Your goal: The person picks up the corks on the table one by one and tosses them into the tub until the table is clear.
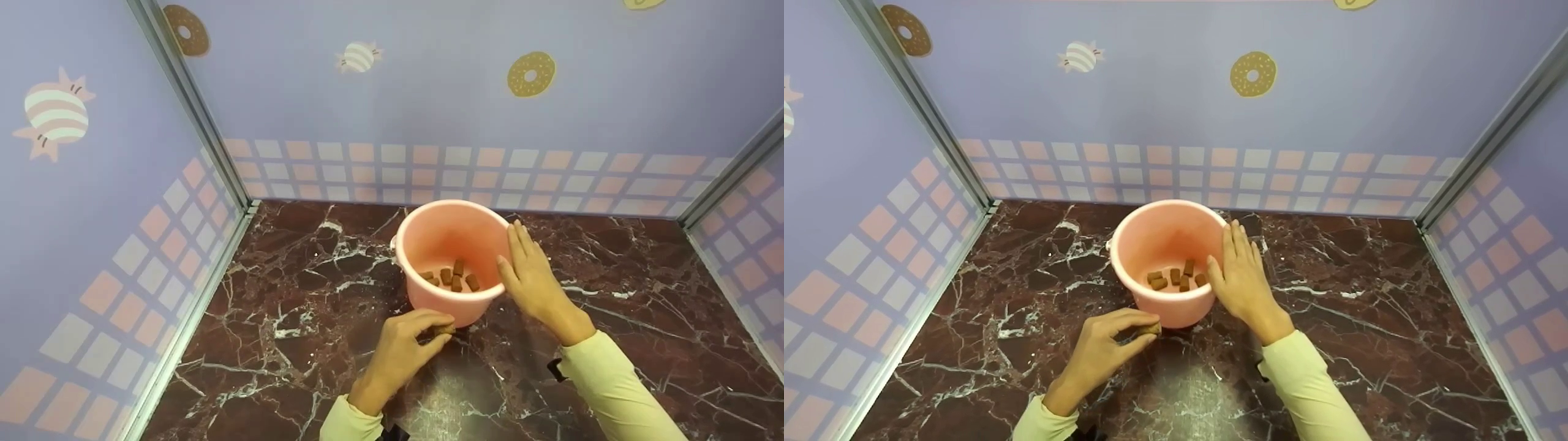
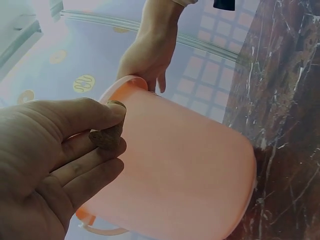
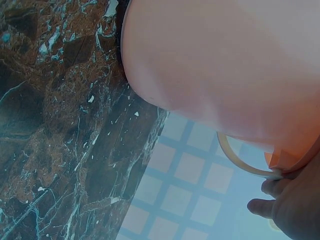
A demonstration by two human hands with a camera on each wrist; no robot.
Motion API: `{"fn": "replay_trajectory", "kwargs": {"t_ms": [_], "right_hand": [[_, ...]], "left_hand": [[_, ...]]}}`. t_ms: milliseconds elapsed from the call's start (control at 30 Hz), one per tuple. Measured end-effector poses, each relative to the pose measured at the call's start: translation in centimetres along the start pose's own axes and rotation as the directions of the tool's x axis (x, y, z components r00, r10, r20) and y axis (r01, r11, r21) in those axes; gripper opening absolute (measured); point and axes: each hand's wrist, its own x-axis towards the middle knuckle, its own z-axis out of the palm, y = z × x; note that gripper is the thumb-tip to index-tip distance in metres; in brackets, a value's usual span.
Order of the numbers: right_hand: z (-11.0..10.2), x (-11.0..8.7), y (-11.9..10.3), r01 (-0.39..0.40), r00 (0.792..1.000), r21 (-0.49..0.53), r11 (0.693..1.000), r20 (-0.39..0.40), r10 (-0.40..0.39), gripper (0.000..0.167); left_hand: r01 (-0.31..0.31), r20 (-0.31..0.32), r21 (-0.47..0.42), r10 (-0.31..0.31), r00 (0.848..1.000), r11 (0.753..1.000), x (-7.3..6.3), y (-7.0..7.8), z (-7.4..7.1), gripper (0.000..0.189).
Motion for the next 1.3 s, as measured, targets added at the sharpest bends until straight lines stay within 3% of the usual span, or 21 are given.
{"fn": "replay_trajectory", "kwargs": {"t_ms": [300,1300], "right_hand": [[0.0,0.0,0.0,0.009,1.000,-0.006,1.000,-0.006,-0.009,0.067],[0.1,0.0,0.0,-0.001,1.000,0.002,1.000,-0.006,0.001,0.069]], "left_hand": [[0.004,0.021,-0.004,-0.004,1.000,1.000,0.9,0.3,-0.6,0.026],[-0.124,0.020,0.040,0.124,0.992,0.991,3.4,1.5,-2.1,0.023]]}}
